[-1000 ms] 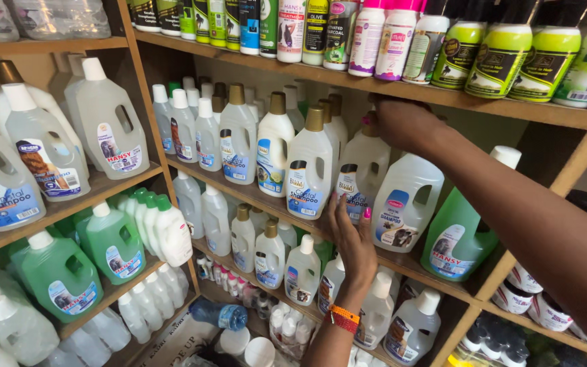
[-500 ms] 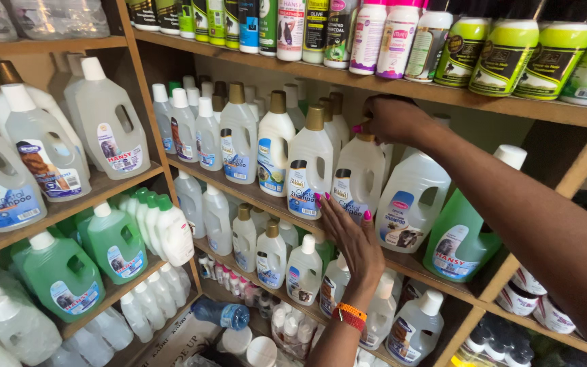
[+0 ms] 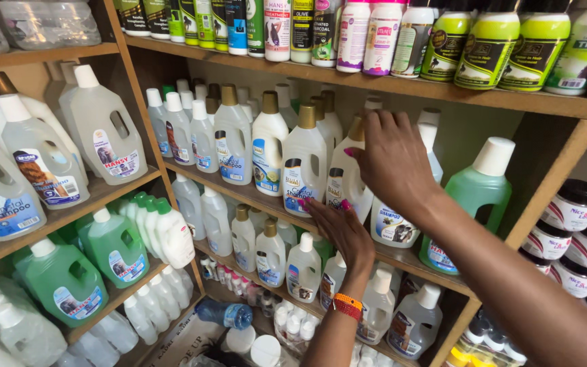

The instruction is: The person wipes a wooden counter and a shelf with a green cloth, then picks up and wipes several shampoo bottles with a blue cloth before placing them back on the shelf.

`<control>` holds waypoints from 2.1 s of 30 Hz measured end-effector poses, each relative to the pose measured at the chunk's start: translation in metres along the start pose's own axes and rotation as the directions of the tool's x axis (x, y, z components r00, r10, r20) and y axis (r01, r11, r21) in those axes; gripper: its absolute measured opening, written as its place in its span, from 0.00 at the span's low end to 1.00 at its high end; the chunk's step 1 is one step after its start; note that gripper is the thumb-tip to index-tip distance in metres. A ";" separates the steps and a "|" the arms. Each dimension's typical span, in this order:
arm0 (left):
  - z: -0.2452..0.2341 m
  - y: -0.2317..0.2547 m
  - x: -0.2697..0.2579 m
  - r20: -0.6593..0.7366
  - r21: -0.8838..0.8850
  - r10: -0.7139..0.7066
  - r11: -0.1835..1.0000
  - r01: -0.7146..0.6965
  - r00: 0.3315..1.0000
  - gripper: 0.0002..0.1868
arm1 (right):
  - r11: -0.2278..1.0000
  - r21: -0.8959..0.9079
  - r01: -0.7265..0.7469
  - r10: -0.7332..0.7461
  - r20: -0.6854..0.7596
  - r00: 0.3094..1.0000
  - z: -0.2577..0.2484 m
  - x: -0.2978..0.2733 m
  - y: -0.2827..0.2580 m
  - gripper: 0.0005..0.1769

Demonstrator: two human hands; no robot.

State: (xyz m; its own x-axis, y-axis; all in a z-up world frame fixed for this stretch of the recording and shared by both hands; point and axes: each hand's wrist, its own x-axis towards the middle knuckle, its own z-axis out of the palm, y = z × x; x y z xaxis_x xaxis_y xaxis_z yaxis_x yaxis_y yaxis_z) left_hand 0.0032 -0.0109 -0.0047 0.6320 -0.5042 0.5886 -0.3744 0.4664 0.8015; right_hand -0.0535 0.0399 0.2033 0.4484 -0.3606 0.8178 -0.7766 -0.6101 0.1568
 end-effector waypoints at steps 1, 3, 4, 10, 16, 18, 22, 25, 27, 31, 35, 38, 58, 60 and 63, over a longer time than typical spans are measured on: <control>0.001 -0.001 0.000 0.020 0.023 -0.008 1.000 0.008 1.000 0.46 | 0.999 0.037 -0.010 0.011 -0.011 1.000 -0.006 -0.007 -0.004 0.31; -0.003 -0.002 0.001 0.036 0.027 0.015 0.999 -0.016 0.999 0.46 | 0.993 0.113 -0.025 0.028 -0.032 0.999 -0.016 -0.017 -0.013 0.31; -0.007 -0.003 0.001 0.034 0.011 0.047 0.999 -0.047 0.998 0.45 | 0.985 0.167 -0.045 0.053 -0.043 0.998 -0.018 -0.022 -0.018 0.31; -0.049 0.020 -0.003 0.177 -0.386 -0.188 0.890 0.244 0.966 0.44 | 0.818 0.466 -0.337 0.312 0.132 0.941 -0.020 -0.069 -0.036 0.31; -0.123 0.063 -0.014 0.158 -0.521 -0.273 0.793 0.315 0.949 0.44 | 0.308 0.749 -0.587 0.398 0.458 0.795 -0.018 -0.112 -0.064 0.32; -0.151 0.076 -0.019 0.129 -0.562 -0.270 0.773 0.295 0.954 0.44 | 0.159 0.835 -0.526 0.336 0.455 0.824 -0.015 -0.120 -0.075 0.33; -0.209 0.103 -0.049 0.016 -0.592 -0.172 0.792 0.148 0.985 0.46 | 0.031 0.880 -0.475 0.249 0.453 0.856 -0.012 -0.138 -0.091 0.34; -0.244 0.123 -0.075 -0.107 -0.533 -0.205 0.838 0.118 0.973 0.47 | -0.039 0.894 -0.447 0.137 0.448 0.884 -0.010 -0.150 -0.099 0.34; -0.266 0.141 -0.097 -0.193 -0.474 -0.233 0.872 0.117 0.953 0.48 | -0.032 0.900 -0.436 0.058 0.437 0.898 -0.013 -0.157 -0.105 0.34; -0.290 0.177 -0.144 -0.339 -0.354 -0.194 0.933 0.066 0.921 0.47 | -0.206 0.855 -0.476 -0.117 0.461 0.880 -0.023 -0.174 -0.117 0.33; -0.302 0.214 -0.207 -0.482 -0.217 -0.155 0.975 0.054 0.862 0.47 | -0.293 0.815 -0.500 -0.273 0.430 0.861 -0.037 -0.203 -0.137 0.33; -0.313 0.246 -0.253 -0.567 -0.158 -0.129 0.986 0.046 0.814 0.46 | -0.298 0.785 -0.543 -0.409 0.409 0.816 -0.058 -0.225 -0.163 0.33; -0.304 0.562 -0.637 -0.898 0.439 0.406 0.848 0.297 0.168 0.23 | -0.501 0.618 -0.606 -0.861 -0.424 0.279 -0.472 -0.487 -0.295 0.27; -0.287 0.594 -0.679 -0.858 0.495 0.501 0.745 0.446 0.116 0.19 | -0.583 0.556 -0.593 -0.790 -0.557 0.256 -0.516 -0.513 -0.294 0.25; -0.276 0.639 -0.740 -0.771 0.445 0.631 0.447 0.776 0.079 0.16 | -0.615 0.682 -0.397 -0.787 -0.564 0.251 -0.573 -0.536 -0.295 0.24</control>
State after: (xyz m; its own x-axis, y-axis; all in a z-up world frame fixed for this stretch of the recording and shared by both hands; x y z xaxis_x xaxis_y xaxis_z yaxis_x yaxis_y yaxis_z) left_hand -0.5160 0.8608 0.0425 0.3370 0.8153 0.4709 0.0206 -0.5064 0.8621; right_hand -0.3183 0.8173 0.0358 0.4744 0.7874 0.3936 0.6011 0.0370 -0.7983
